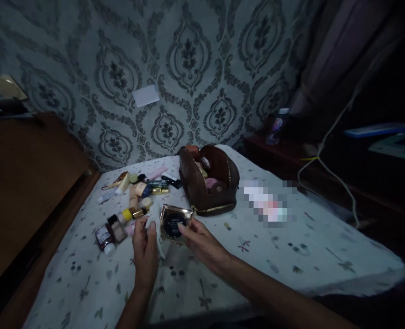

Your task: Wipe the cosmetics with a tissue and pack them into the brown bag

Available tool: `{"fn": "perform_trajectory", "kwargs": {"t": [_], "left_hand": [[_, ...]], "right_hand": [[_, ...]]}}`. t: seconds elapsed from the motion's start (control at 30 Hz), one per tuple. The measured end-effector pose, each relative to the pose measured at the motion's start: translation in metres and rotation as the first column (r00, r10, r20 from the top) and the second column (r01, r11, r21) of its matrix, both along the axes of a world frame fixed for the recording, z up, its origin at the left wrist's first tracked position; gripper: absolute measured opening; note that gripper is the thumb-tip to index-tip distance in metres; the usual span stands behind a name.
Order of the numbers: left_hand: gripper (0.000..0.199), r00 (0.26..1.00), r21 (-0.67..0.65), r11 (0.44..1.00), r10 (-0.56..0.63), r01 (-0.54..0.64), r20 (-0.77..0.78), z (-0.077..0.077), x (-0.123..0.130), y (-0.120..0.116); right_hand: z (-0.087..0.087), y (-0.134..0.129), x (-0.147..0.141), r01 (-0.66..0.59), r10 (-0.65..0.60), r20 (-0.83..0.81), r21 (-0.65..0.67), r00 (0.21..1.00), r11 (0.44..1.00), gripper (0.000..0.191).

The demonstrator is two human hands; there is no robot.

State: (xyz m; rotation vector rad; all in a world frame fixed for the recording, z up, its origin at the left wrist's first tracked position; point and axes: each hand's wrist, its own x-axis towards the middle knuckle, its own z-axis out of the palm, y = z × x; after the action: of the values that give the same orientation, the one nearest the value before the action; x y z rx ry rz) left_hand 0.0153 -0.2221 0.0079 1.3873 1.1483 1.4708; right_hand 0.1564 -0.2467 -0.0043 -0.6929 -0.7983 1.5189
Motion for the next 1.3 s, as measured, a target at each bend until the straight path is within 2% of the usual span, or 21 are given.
{"fn": "perform_trajectory", "kwargs": {"t": [0.13,0.2,0.23,0.27,0.3,0.33,0.37,0.43,0.47,0.5,0.57,0.7,0.83,0.9,1.03,1.2,1.3], "left_hand": [[0.034,0.983,-0.089,0.981,-0.168,0.175,0.074,0.003,0.02,-0.002],[0.032,0.965,-0.114,0.958,-0.264,0.263,0.006,0.007,0.026,-0.003],[0.031,0.951,-0.116,0.948,-0.305,0.297,-0.051,0.009,0.028,-0.003],[0.029,0.934,-0.113,0.938,-0.34,0.328,-0.112,0.012,0.028,-0.003],[0.028,0.916,-0.108,0.93,-0.365,0.351,-0.168,0.014,0.027,-0.001],[0.028,0.899,-0.102,0.924,-0.383,0.369,-0.214,0.015,0.025,0.001],[0.028,0.884,-0.094,0.919,-0.393,0.382,-0.253,0.016,0.023,0.003],[0.028,0.86,-0.083,0.914,-0.402,0.397,-0.314,0.014,0.017,0.009],[0.028,0.847,-0.087,0.911,-0.408,0.404,-0.34,0.011,0.014,0.013],[0.028,0.831,-0.098,0.904,-0.421,0.415,-0.364,0.008,0.011,0.016],[0.029,0.793,-0.13,0.885,-0.459,0.446,-0.4,-0.002,0.005,0.021],[0.03,0.689,-0.17,0.825,-0.548,0.539,-0.474,-0.022,-0.001,0.027],[0.029,0.573,-0.214,0.725,-0.66,0.654,-0.486,-0.038,-0.002,0.028],[0.028,0.579,-0.21,0.72,-0.668,0.661,-0.467,-0.045,0.0,0.027],[0.03,0.646,-0.175,0.761,-0.63,0.625,-0.431,-0.054,0.002,0.025],[0.032,0.654,-0.211,0.756,-0.645,0.619,-0.394,-0.055,-0.001,0.026],[0.031,0.609,-0.255,0.724,-0.682,0.641,-0.404,-0.054,-0.004,0.028]], "right_hand": [[0.027,0.01,0.032,0.211,-0.224,0.101,0.118,0.969,0.97,0.042],[0.052,0.019,0.061,0.315,-0.367,0.237,0.229,0.9,0.921,0.042],[0.067,0.023,0.078,0.336,-0.438,0.342,0.318,0.831,0.887,0.043],[0.084,0.029,0.095,0.333,-0.51,0.474,0.41,0.718,0.849,0.041],[0.1,0.035,0.112,0.299,-0.575,0.607,0.501,0.549,0.813,0.037],[0.116,0.042,0.127,0.262,-0.624,0.71,0.567,0.326,0.781,0.033],[0.13,0.05,0.139,0.204,-0.623,0.775,0.596,0.104,0.776,0.029],[0.152,0.067,0.155,0.12,-0.518,0.821,0.554,-0.24,0.824,0.026],[0.158,0.076,0.158,0.099,-0.445,0.815,0.511,-0.371,0.854,0.028],[0.162,0.084,0.159,0.072,-0.381,0.796,0.465,-0.47,0.883,0.031],[0.163,0.099,0.157,0.024,-0.29,0.744,0.38,-0.603,0.925,0.036],[0.152,0.121,0.15,-0.015,-0.183,0.657,0.252,-0.732,0.967,0.039],[0.137,0.135,0.148,-0.013,-0.116,0.634,0.165,-0.765,0.986,0.038],[0.129,0.142,0.149,-0.015,-0.094,0.641,0.128,-0.761,0.992,0.036],[0.116,0.156,0.151,-0.018,-0.054,0.656,0.061,-0.753,0.998,0.033],[0.103,0.172,0.155,-0.036,-0.02,0.674,-0.009,-0.738,0.999,0.033],[0.097,0.18,0.158,-0.03,0.008,0.683,-0.045,-0.731,0.999,0.032]]}}
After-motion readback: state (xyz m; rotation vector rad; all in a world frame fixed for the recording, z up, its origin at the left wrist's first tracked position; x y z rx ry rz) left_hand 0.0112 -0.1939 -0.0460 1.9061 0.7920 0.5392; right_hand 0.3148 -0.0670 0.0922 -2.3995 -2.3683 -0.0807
